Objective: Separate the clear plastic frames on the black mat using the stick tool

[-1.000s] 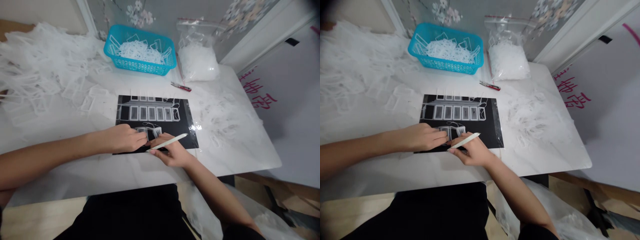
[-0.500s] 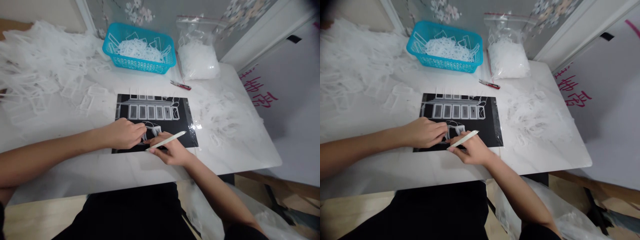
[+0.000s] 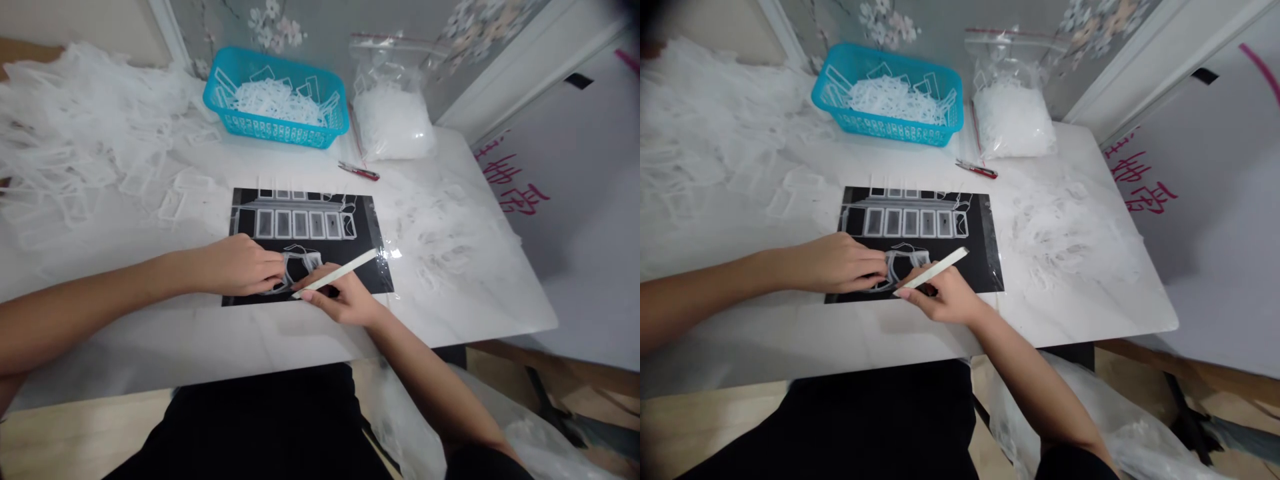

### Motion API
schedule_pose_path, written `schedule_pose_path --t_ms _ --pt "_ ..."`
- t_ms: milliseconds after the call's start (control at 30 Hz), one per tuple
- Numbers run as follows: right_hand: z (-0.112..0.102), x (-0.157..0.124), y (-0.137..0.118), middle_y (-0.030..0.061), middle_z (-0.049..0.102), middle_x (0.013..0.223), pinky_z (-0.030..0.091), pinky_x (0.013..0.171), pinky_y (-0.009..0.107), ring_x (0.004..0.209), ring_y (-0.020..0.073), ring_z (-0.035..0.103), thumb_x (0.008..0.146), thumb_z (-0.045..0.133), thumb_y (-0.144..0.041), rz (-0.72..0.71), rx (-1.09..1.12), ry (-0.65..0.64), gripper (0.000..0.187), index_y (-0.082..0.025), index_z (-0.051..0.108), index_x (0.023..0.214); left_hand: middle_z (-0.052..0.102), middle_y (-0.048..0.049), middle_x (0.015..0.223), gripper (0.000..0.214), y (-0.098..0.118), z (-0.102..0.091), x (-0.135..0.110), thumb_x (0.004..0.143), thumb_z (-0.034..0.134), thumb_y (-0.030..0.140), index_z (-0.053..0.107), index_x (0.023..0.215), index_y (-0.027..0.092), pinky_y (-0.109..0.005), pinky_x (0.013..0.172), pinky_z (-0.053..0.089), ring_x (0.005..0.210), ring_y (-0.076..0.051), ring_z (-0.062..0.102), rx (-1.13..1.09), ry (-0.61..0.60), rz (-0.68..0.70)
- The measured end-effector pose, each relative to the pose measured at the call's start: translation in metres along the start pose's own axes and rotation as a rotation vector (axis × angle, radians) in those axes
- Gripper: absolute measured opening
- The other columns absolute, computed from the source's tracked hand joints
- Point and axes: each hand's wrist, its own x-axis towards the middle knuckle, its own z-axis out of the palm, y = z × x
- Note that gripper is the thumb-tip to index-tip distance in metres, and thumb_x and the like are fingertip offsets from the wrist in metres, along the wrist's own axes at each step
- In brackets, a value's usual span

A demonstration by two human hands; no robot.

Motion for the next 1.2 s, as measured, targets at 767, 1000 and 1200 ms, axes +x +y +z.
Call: schedule_pose_path --t_ms 767,1000,1200 --pt "0.016 0.003 -0.012 0.0045 0.072 0.082 0.050 0.064 0.030 0.071 0.0163 0.065 0.093 0.057 -0.029 0.136 -0.164 0.220 0.020 -0.020 0.063 0.076 0.065 -0.0031 0.078 0.033 0.002 0.010 -0.001 0.101 0.040 0.031 0.068 0.088 0.022 -0.029 0.056 0.034 0.069 -0.014 0.059 -0.091 0.065 0.072" --pt "0.023 0.001 -0.007 0.0057 0.070 0.079 0.048 0.069 0.034 0.073 0.0186 0.064 0.096 0.053 -0.029 0.038 -0.386 0.177 0.019 -0.019 0.061 0.081 0.065 -0.0018 0.077 0.033 0.003 0.012 -0.002 0.102 0.039 0.030 0.067 0.087 0.022 -0.032 0.055 0.030 0.069 -0.014 0.059 -0.026 0.054 0.098" --pt "0.027 0.000 -0.007 0.0054 0.069 0.076 0.042 0.067 0.034 0.071 0.0183 0.063 0.097 0.049 -0.030 0.024 -0.522 0.154 0.022 -0.019 0.057 0.079 0.065 -0.0021 0.076 0.027 0.003 0.014 -0.002 0.099 0.043 0.027 0.065 0.085 0.021 -0.031 0.054 0.029 0.068 -0.015 0.059 -0.036 0.087 0.117"
